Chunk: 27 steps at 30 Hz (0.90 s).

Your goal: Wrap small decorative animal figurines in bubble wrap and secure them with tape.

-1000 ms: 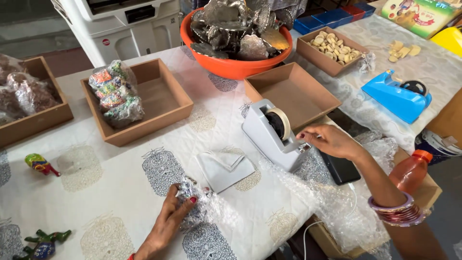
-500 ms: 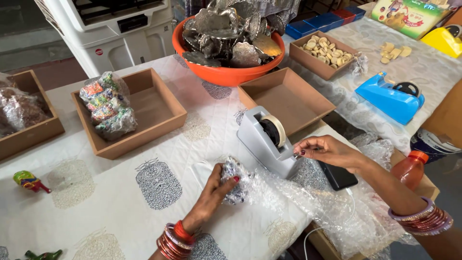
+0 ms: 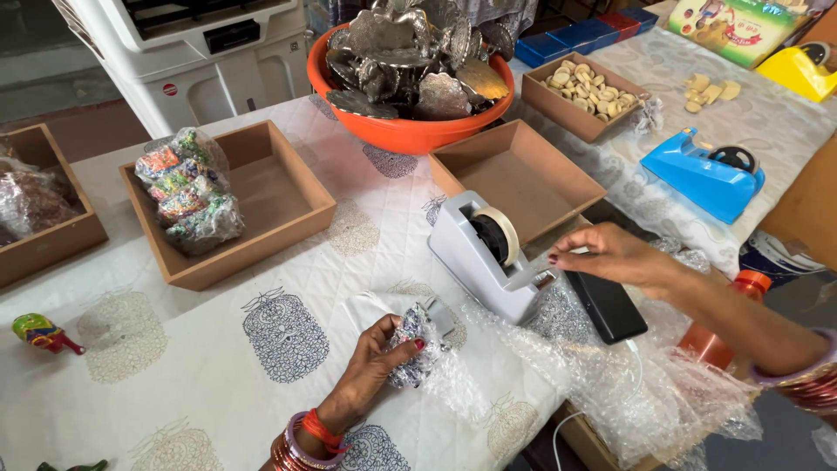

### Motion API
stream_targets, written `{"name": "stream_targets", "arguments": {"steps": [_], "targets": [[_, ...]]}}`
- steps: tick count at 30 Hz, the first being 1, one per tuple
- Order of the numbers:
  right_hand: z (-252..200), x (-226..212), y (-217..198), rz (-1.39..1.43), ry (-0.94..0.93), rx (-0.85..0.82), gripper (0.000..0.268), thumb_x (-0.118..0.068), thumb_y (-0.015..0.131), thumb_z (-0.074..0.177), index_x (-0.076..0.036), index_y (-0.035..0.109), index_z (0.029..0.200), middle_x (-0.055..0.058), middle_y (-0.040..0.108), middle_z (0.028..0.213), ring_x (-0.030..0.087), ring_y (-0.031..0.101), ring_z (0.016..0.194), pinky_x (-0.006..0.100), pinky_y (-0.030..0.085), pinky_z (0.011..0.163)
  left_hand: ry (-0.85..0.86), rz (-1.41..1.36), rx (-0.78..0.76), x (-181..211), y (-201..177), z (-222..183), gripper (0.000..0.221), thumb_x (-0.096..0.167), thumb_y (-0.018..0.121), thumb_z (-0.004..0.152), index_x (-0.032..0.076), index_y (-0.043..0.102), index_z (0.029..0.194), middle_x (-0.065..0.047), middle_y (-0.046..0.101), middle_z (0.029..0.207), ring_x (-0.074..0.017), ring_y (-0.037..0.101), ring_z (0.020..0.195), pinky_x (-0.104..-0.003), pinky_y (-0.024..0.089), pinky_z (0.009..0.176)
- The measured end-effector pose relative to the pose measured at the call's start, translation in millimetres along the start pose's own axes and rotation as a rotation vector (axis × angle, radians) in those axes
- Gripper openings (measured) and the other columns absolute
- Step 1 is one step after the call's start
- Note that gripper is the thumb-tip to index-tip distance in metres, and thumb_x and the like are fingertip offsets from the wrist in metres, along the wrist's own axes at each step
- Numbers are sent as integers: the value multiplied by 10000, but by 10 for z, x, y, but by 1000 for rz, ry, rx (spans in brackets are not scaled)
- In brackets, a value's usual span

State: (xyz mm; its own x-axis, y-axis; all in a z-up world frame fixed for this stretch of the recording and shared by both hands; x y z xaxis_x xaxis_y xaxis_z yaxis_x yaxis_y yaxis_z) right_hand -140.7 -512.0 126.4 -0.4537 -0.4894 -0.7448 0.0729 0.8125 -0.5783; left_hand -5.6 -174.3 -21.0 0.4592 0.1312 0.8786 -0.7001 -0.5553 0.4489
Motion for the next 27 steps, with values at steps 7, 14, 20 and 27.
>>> {"name": "stream_targets", "arguments": {"steps": [7, 14, 20, 27], "targets": [[-198, 291, 127, 55, 388, -8, 454, -368, 774, 850, -42, 727, 1162, 83, 766, 1117, 182, 720, 1068, 364, 569, 951, 9, -126, -29, -64, -39, 43, 289, -24, 744, 839, 76, 595, 1065, -19, 670, 1006, -115, 640, 909, -299, 562, 844], [-96, 832, 297, 393, 397, -87, 505, -355, 755, 811, -19, 702, 1184, 125, 741, 1170, 256, 701, 1159, 461, 589, 985, 59, -152, -55, -18, 2, -19, 307, -20, 755, 861, 16, 651, 1147, -46, 723, 1010, -131, 663, 901, -313, 574, 836], [-1, 1141, 515, 598, 296, -81, 356, -239, 724, 871, 3, 670, 1126, 139, 726, 1162, 276, 703, 1146, 466, 571, 1008, 73, -74, 11, 79, 109, -99, 419, -25, 775, 837, -8, 686, 1246, -59, 760, 1029, -149, 691, 927, -288, 610, 828], [-68, 1052, 722, 947, 164, -20, 251, -181, 694, 903, -13, 658, 1086, 148, 690, 1125, 291, 674, 1110, 474, 515, 1023, 286, 91, 98, 10, -16, -100, 387, 12, 855, 751, 23, 635, 1068, -22, 691, 985, -98, 680, 893, -248, 626, 797]]}}
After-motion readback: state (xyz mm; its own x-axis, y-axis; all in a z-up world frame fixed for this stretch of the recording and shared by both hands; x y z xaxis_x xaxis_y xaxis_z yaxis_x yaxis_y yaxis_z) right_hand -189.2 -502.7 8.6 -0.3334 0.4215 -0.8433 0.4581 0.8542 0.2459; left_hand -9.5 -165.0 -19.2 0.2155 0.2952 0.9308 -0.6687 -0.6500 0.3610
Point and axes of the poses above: each hand's wrist, its own z-axis towards the middle knuckle, its own y-axis out of the palm, x = y × z, the point moved 4 cm from there along z, towards the middle knuckle
